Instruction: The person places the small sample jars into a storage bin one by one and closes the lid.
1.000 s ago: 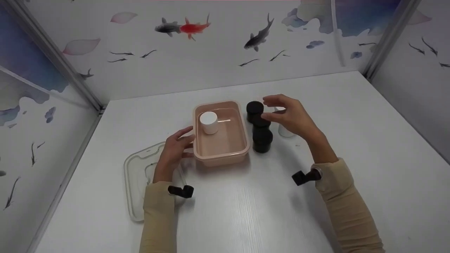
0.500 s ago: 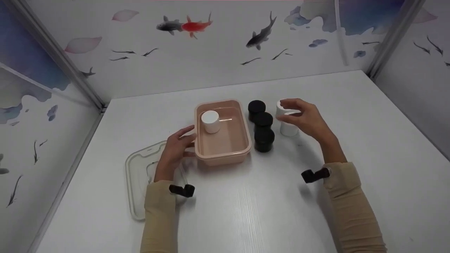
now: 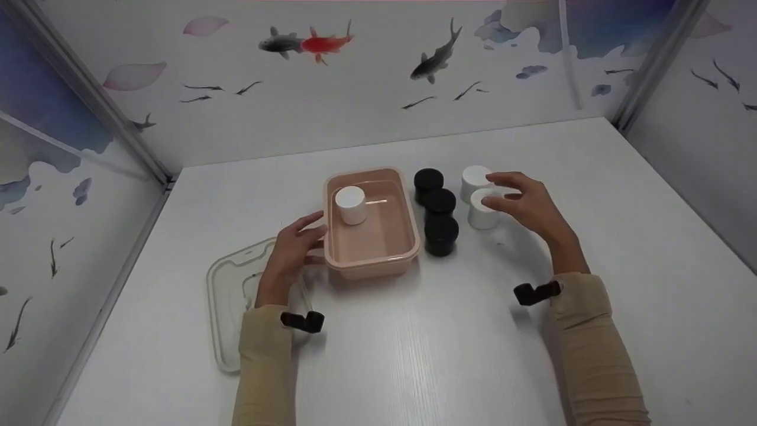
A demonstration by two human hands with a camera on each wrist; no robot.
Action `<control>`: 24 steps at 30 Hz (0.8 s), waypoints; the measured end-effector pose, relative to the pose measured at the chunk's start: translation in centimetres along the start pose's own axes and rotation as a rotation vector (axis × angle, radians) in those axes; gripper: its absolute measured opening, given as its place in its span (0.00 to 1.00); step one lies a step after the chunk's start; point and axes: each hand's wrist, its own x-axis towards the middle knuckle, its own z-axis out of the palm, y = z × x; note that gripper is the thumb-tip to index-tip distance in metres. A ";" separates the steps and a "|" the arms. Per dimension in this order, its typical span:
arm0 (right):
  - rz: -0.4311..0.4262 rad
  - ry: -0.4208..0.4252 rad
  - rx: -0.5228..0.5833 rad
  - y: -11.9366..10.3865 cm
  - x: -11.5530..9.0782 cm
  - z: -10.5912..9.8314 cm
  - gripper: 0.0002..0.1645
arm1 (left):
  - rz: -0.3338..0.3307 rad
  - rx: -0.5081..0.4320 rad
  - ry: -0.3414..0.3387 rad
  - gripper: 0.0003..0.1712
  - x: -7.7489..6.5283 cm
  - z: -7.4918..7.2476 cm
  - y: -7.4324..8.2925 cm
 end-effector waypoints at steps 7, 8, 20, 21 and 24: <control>0.123 -0.059 -0.030 1.6 0.5 0.0 0.47 | -0.030 -0.003 0.009 0.24 0.0 -0.2 -0.1; 0.137 -0.066 -0.043 1.7 0.4 0.0 0.49 | -0.032 -0.004 0.010 0.24 0.0 -0.2 -0.1; 0.190 -0.063 -0.042 3.0 0.4 0.9 0.52 | -0.009 0.005 -0.003 0.26 0.1 -0.1 0.0; 0.189 -0.063 -0.044 3.0 0.4 1.0 0.51 | -0.003 0.002 -0.009 0.26 0.0 -0.1 0.0; 0.187 -0.064 -0.046 2.9 0.4 1.2 0.50 | 0.006 -0.007 -0.027 0.26 -0.2 0.0 0.1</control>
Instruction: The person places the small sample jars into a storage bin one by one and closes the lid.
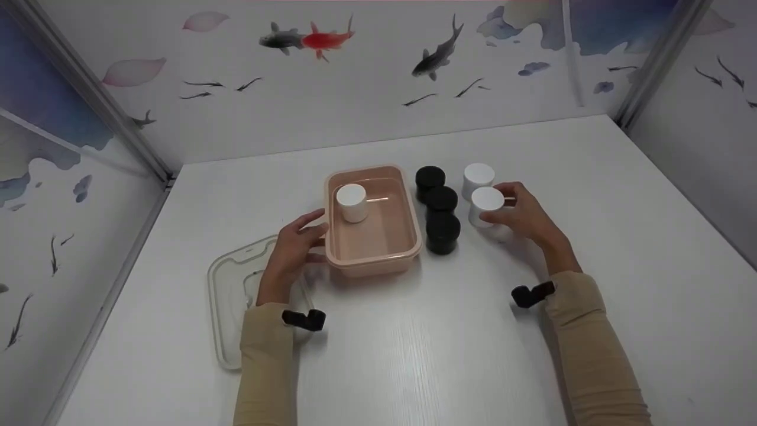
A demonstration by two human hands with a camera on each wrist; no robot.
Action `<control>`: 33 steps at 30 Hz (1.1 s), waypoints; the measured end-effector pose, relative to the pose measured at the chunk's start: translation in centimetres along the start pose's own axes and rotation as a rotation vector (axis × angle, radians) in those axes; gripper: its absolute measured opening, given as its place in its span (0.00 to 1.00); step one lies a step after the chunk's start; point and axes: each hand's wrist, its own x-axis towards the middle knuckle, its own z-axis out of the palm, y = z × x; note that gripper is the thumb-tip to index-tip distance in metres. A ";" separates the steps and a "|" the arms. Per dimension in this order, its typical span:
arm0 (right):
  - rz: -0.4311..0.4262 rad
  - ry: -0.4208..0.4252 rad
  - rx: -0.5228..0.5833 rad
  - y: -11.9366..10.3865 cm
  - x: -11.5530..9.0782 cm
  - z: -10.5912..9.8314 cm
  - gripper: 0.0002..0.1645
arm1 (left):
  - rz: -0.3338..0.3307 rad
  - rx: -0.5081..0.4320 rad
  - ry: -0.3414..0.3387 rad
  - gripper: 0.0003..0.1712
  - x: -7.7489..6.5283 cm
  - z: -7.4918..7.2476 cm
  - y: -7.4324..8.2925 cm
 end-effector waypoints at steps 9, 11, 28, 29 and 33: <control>-0.048 0.029 -0.011 -1.4 -0.5 0.2 0.48 | -0.019 -0.005 0.001 0.25 -0.1 0.0 0.0; -0.060 0.037 -0.007 -1.9 -0.6 0.2 0.48 | -0.020 -0.009 0.005 0.25 0.0 0.0 -0.1; -0.111 0.113 0.058 -5.8 -1.4 1.5 0.47 | 0.021 -0.006 -0.010 0.28 0.1 0.0 -0.2; -0.116 0.117 0.069 -6.0 -1.4 1.6 0.47 | 0.028 -0.008 -0.010 0.28 0.1 0.0 -0.3; -0.139 0.121 0.090 -6.9 -1.6 2.1 0.46 | 0.040 -0.005 -0.009 0.28 0.1 0.0 -0.2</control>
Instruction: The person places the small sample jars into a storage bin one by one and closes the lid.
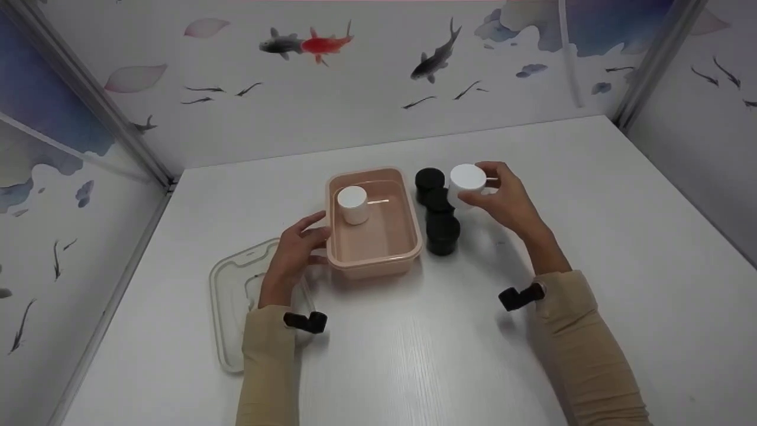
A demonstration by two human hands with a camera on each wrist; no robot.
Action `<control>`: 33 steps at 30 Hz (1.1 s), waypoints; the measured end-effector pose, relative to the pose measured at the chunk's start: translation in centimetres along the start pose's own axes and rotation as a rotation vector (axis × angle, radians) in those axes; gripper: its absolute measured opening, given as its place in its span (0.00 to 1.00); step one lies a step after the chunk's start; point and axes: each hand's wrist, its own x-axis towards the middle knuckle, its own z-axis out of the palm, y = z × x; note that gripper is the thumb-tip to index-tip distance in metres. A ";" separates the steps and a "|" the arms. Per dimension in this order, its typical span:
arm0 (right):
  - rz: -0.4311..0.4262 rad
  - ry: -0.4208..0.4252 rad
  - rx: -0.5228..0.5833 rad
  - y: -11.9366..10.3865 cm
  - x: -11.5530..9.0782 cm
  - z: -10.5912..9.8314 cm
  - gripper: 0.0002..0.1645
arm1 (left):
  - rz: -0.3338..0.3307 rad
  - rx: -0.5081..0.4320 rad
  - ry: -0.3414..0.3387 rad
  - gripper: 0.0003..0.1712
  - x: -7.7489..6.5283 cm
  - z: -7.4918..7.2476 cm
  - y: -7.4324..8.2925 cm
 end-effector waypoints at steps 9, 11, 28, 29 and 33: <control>-0.057 -0.043 -0.046 -1.5 -0.2 1.8 0.45 | -0.032 0.029 0.018 0.27 -0.1 0.0 0.3; -0.067 -0.053 -0.040 -1.9 -0.3 2.1 0.46 | -0.041 0.026 0.022 0.27 -0.1 -0.1 0.2; -0.194 -0.209 -0.033 -5.1 -1.7 5.0 0.44 | -0.024 0.034 0.015 0.29 0.1 -0.3 0.0; -0.199 -0.217 -0.041 -5.2 -1.7 5.3 0.44 | -0.024 0.035 0.011 0.29 0.1 -0.2 0.0; -0.216 -0.246 -0.089 -6.0 -1.6 6.3 0.45 | -0.024 0.046 0.013 0.28 0.1 -0.1 0.0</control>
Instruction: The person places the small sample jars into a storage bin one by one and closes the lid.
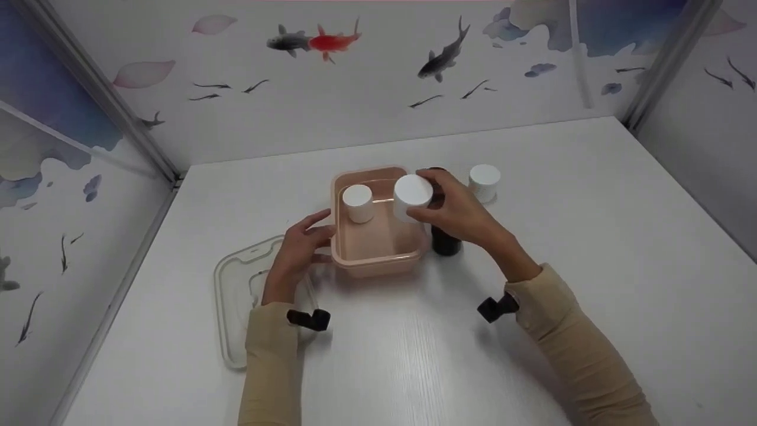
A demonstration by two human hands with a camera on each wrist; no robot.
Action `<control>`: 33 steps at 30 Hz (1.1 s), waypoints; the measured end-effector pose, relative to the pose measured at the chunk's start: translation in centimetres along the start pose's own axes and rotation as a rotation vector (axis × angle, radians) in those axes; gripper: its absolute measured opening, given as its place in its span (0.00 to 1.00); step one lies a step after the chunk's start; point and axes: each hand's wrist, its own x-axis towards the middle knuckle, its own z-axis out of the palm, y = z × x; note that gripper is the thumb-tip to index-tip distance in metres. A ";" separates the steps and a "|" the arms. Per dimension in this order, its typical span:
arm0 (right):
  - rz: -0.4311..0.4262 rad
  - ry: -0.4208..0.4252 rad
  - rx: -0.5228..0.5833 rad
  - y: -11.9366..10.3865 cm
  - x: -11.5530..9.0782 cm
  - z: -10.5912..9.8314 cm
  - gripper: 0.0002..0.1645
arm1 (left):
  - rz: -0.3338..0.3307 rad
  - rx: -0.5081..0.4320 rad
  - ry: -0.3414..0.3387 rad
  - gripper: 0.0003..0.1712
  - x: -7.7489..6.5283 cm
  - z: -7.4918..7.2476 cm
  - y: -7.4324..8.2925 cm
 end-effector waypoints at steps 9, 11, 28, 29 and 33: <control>-0.072 -0.151 -0.072 -1.7 2.4 1.7 0.38 | -0.011 -0.009 0.007 0.27 0.0 0.0 0.1; -0.075 -0.175 -0.080 -1.8 3.0 2.1 0.35 | -0.007 -0.010 0.010 0.27 0.0 0.0 0.2; -0.182 -0.374 -0.089 -1.7 6.6 4.1 0.40 | 0.015 -0.014 -0.015 0.25 -0.3 -0.1 0.0; -0.183 -0.374 -0.106 -1.8 6.7 4.1 0.40 | 0.013 -0.011 -0.012 0.25 -0.3 -0.1 0.1; -0.160 -0.373 -0.168 -2.1 7.1 4.1 0.41 | 0.004 -0.015 -0.007 0.25 -0.2 0.1 0.1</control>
